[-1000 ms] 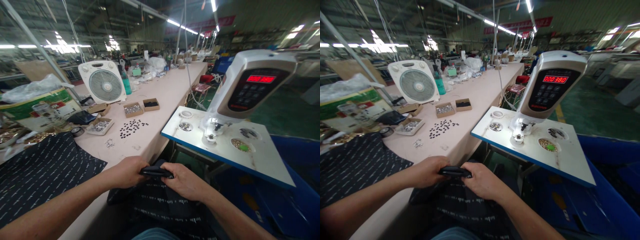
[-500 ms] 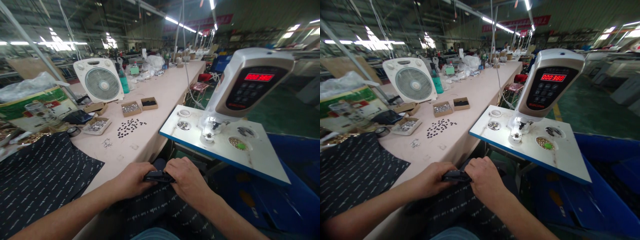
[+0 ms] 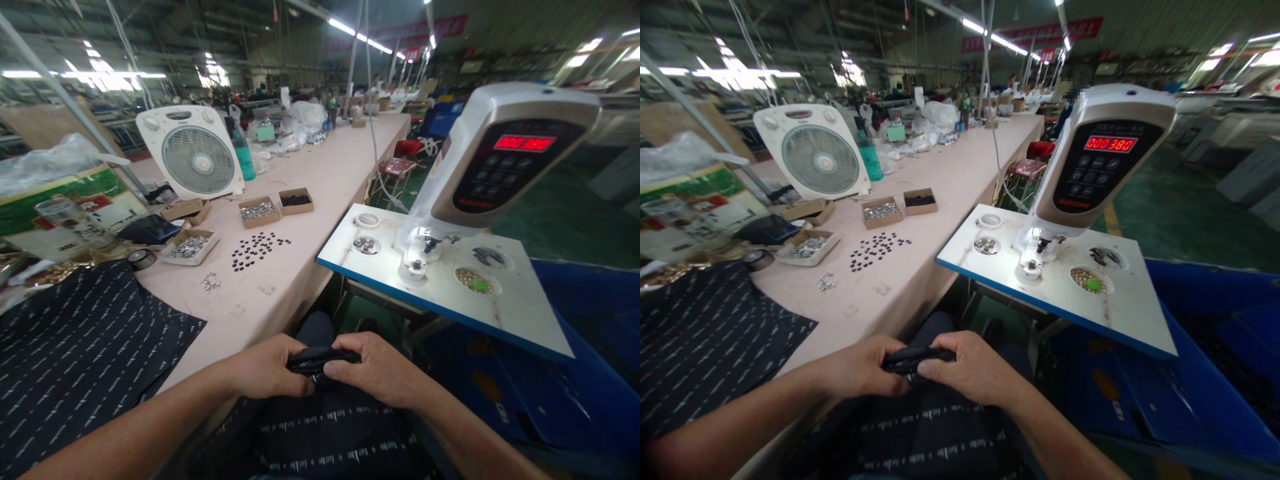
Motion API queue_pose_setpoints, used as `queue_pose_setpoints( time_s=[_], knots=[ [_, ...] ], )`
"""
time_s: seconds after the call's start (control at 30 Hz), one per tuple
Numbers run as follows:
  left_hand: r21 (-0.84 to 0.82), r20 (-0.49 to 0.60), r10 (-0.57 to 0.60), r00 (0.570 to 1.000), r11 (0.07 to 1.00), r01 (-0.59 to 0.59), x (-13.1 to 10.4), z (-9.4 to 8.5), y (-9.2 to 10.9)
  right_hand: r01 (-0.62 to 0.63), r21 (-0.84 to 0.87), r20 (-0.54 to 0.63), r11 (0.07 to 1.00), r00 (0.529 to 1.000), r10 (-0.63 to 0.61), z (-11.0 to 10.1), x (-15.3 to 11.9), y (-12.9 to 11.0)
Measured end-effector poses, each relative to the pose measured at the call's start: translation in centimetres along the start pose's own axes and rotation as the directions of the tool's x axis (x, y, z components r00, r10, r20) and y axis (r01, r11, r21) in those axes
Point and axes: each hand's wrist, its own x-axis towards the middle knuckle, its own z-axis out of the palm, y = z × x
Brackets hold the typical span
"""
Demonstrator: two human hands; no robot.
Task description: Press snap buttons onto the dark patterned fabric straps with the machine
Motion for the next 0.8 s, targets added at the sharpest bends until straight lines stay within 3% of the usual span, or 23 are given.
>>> queue_pose_setpoints(
  time_s=[0.17, 0.3, 0.5, 0.8],
  knots=[
    [-0.251, 0.018, -0.086, 0.996, 0.964, 0.088, 0.0, 0.0, -0.2, 0.010, 0.025, -0.098, 1.000, 0.995, -0.007, 0.6, 0.3, 0.1],
    [-0.335, 0.035, -0.120, 0.992, 0.934, 0.124, -0.1, -0.2, -0.1, 0.020, 0.038, -0.099, 0.999, 0.995, -0.016, 0.8, 0.3, -0.2],
    [-0.321, 0.008, -0.055, 0.998, 0.946, 0.055, 0.3, -0.3, -0.5, 0.024, 0.013, -0.127, 1.000, 0.992, -0.022, 0.8, 0.4, -0.6],
    [-0.535, -0.069, -0.041, 0.997, 0.845, -0.002, 1.2, 0.0, -1.4, 0.077, -0.046, -0.226, 0.996, 0.970, -0.085, 1.0, 0.8, -1.0]
  ],
)
